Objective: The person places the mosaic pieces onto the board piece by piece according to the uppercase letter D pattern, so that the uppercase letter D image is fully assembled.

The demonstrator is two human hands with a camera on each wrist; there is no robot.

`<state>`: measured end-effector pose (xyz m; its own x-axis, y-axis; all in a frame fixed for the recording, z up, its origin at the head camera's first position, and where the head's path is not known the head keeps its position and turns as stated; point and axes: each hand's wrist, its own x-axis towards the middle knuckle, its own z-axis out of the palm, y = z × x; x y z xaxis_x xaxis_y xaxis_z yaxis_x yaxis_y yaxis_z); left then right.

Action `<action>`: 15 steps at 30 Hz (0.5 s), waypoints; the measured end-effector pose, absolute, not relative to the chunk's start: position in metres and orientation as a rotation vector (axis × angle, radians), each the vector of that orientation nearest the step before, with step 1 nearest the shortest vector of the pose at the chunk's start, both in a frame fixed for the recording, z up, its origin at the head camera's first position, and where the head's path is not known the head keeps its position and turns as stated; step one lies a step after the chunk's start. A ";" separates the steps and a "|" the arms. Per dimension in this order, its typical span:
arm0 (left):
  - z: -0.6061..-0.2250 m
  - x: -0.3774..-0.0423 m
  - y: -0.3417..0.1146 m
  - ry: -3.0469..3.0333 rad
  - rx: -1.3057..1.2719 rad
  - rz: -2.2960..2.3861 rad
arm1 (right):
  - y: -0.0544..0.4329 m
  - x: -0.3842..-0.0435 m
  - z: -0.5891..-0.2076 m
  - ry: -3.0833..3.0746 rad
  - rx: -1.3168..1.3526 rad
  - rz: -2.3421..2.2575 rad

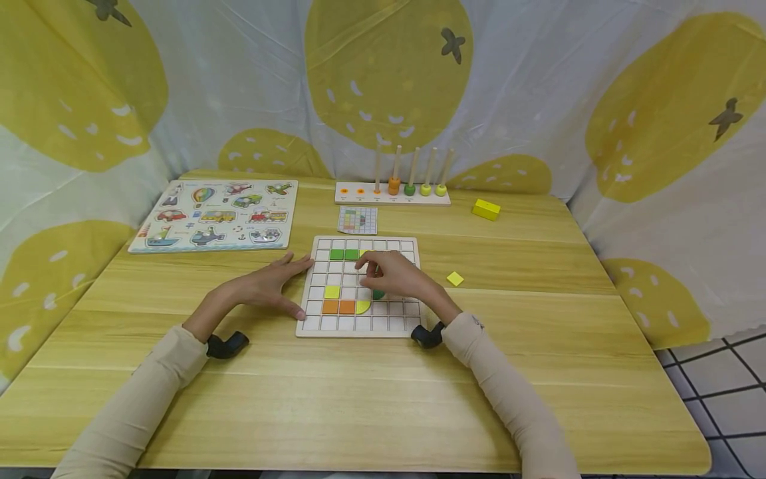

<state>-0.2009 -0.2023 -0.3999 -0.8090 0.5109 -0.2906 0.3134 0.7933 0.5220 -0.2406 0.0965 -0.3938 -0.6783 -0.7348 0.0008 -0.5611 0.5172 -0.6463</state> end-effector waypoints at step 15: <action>-0.400 -0.200 -0.202 2.563 0.621 0.647 | 0.207 -0.257 -0.388 2.623 -0.814 -1.061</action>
